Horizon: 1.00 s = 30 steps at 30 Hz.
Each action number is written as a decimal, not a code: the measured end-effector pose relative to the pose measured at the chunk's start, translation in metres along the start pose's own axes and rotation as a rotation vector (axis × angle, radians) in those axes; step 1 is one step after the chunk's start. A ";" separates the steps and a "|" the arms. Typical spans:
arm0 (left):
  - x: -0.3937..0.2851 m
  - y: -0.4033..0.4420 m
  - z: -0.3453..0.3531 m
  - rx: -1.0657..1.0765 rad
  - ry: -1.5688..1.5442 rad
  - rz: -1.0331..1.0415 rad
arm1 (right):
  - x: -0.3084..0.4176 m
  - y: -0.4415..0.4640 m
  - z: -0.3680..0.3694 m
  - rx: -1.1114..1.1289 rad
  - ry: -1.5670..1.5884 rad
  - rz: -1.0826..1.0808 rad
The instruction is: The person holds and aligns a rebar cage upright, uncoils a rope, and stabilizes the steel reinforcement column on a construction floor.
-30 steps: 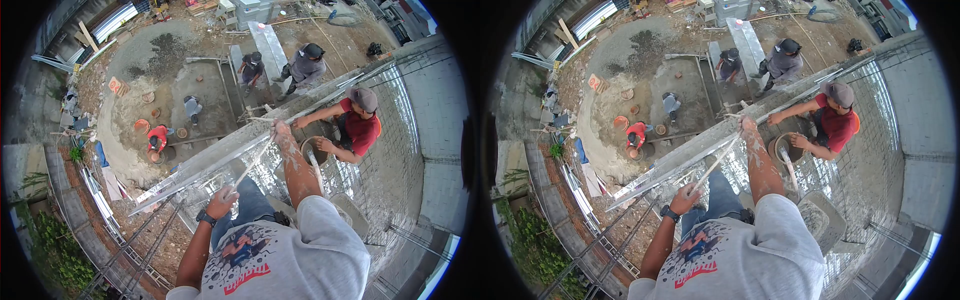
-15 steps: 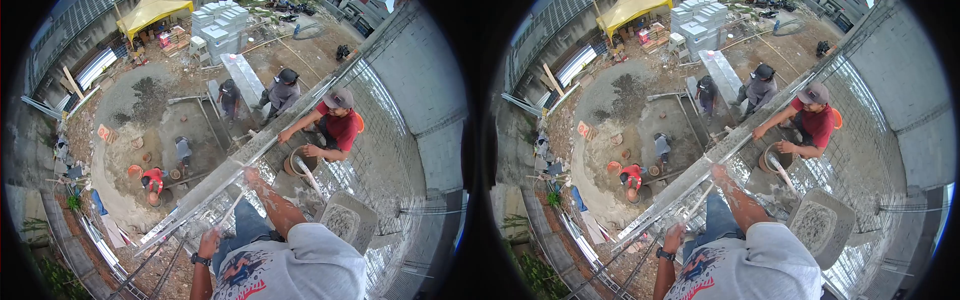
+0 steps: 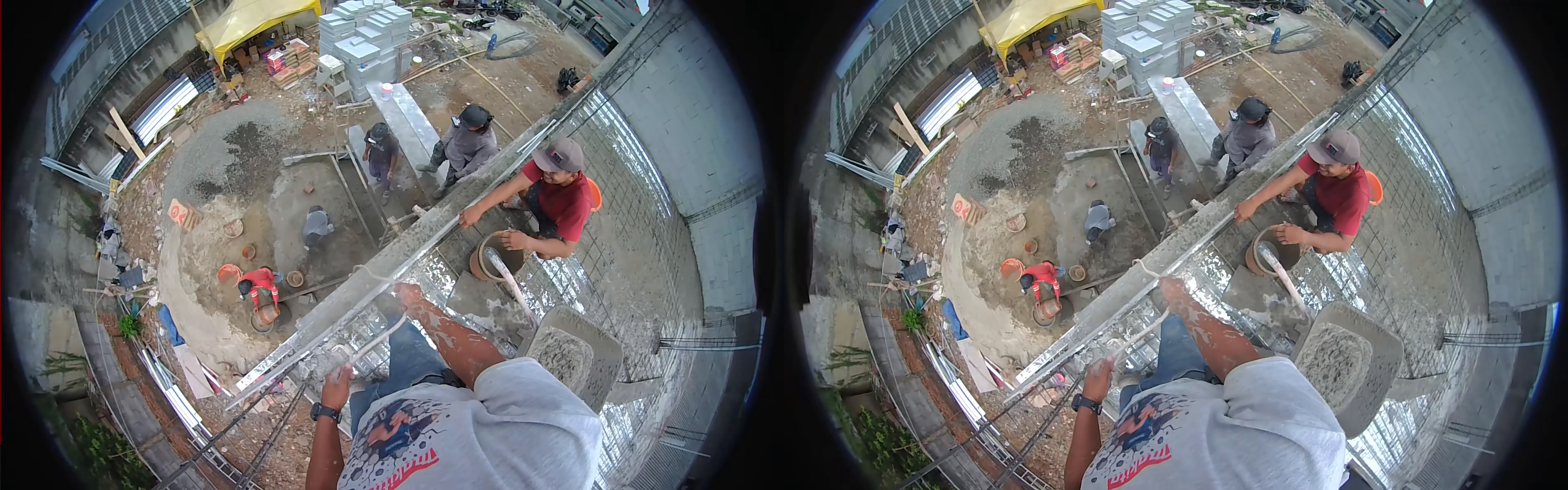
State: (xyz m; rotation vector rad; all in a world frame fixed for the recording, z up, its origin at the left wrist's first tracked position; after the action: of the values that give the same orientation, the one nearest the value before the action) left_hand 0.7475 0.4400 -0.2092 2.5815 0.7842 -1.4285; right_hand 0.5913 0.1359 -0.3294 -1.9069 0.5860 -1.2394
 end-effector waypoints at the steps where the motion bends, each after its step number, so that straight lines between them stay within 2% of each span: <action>1: 0.007 -0.006 -0.001 -0.016 -0.009 -0.021 | 0.006 -0.010 0.003 -0.011 -0.010 0.019; 2: 0.013 -0.012 -0.002 -0.033 -0.019 -0.041 | 0.014 -0.028 0.006 -0.025 -0.024 0.046; 4: -0.009 -0.018 -0.021 0.202 -0.122 -0.527 | 0.018 -0.040 0.010 0.018 -0.129 0.035; 7: -0.003 -0.026 -0.018 0.186 -0.398 -0.719 | 0.011 -0.027 0.025 -0.007 -0.314 -0.165; 9: -0.007 -0.019 -0.012 0.185 -0.391 -0.683 | 0.010 -0.014 0.033 -0.045 -0.395 -0.257; 10: -0.010 -0.017 -0.009 0.190 -0.380 -0.672 | 0.012 -0.012 0.035 -0.017 -0.425 -0.198; 12: -0.012 -0.015 -0.006 0.191 -0.339 -0.654 | 0.011 -0.009 0.042 0.001 -0.318 -0.102; 14: -0.011 -0.010 0.005 0.176 -0.336 -0.652 | -0.006 0.015 0.047 -0.032 -0.054 -0.035; 15: -0.016 -0.002 0.008 0.166 -0.335 -0.642 | -0.007 0.022 0.048 0.001 -0.105 -0.133; 16: -0.022 0.005 0.009 0.168 -0.307 -0.597 | -0.010 0.028 0.047 0.027 -0.086 -0.140; 22: -0.044 0.044 0.005 0.187 -0.231 -0.590 | -0.010 0.018 0.020 0.247 0.302 -0.068; 25: -0.045 0.057 0.000 0.187 -0.211 -0.596 | -0.017 0.031 0.013 0.277 0.130 -0.060; 26: -0.043 0.058 -0.003 0.165 -0.182 -0.537 | -0.018 0.038 0.015 0.286 0.047 -0.060; 28: -0.037 0.060 -0.005 0.121 -0.122 -0.415 | -0.016 0.045 0.022 0.100 -0.058 -0.011; 29: -0.031 0.059 -0.006 0.121 -0.173 -0.496 | -0.016 0.048 0.025 0.002 -0.104 0.013; 30: -0.025 0.055 -0.005 0.123 -0.224 -0.576 | -0.009 0.042 0.028 0.031 -0.077 0.000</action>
State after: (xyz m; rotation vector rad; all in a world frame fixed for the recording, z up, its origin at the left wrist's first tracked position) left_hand 0.7669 0.3840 -0.1956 2.3109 1.5256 -1.9166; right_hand 0.6139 0.1271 -0.3749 -1.9198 0.5231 -1.1634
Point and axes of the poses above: each hand's wrist, its own y-axis towards the middle knuckle, its own z-axis out of the palm, x = y × z, the point moved 2 cm from there along y, towards the middle knuckle, and after that the axes turned 4 degrees about -x, right-handed, at the moved point
